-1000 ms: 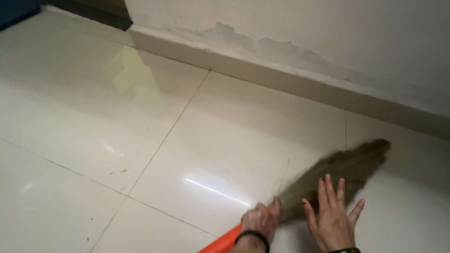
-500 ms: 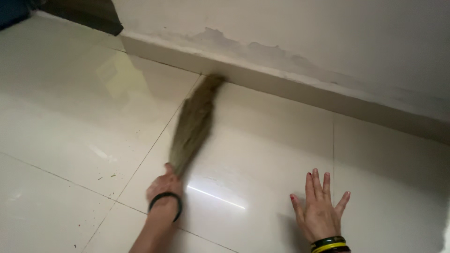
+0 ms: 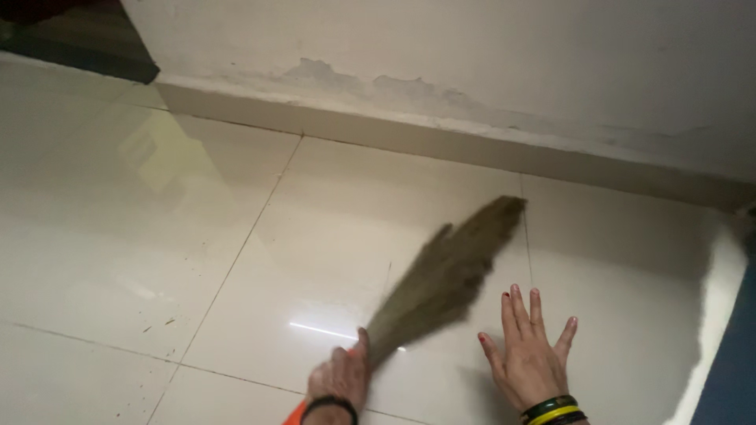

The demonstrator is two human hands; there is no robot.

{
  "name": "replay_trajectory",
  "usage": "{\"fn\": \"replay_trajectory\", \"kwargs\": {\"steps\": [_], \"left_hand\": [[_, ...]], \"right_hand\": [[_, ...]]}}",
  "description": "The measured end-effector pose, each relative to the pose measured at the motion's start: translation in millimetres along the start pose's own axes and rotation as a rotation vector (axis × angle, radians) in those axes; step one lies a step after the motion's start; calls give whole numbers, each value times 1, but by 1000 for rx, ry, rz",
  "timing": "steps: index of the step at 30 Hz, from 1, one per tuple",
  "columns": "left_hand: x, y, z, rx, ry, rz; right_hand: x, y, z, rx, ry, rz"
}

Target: The person uses a broom to sweep debris and dust from the floor, moving into a corner and under a door frame.

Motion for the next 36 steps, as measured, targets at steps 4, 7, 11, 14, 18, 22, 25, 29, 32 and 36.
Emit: {"fn": "replay_trajectory", "kwargs": {"steps": [4, 7, 11, 14, 18, 22, 25, 29, 32, 36], "left_hand": [[52, -20, -44, 144, 65, 113], [87, -4, -56, 174, 117, 195], [77, 29, -12, 114, 162, 133], [56, 47, 31, 27, 199, 93], [35, 51, 50, 6, 89, -83], [27, 52, 45, 35, 65, -96], [29, 55, 34, 73, 92, -78], [27, 57, 27, 118, 149, -47], [25, 53, 26, 123, 198, 19], [30, 31, 35, 49, 252, 150]], "right_hand": [[17, 19, 13, 103, -19, 279], [26, 38, 20, 155, 23, 343], [37, 52, 18, 424, 1, 432], [27, 61, 23, 547, -1, 306], [20, 68, 8, 606, 18, 276], [25, 86, -21, 771, -101, 273], [40, 79, -36, 775, -145, 272], [67, 64, -54, 746, -171, 292], [79, 53, -76, 775, -156, 262], [81, 33, -102, 813, -171, 284]]}}
Point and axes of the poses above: each hand's wrist, its own y-axis away from the middle knuckle, its own x-axis out of the back of the hand, z = x × y, the point moved 6 cm from there along -y, towards the middle knuckle, and after that the axes turned 5 degrees about x, right-handed, at the moved point
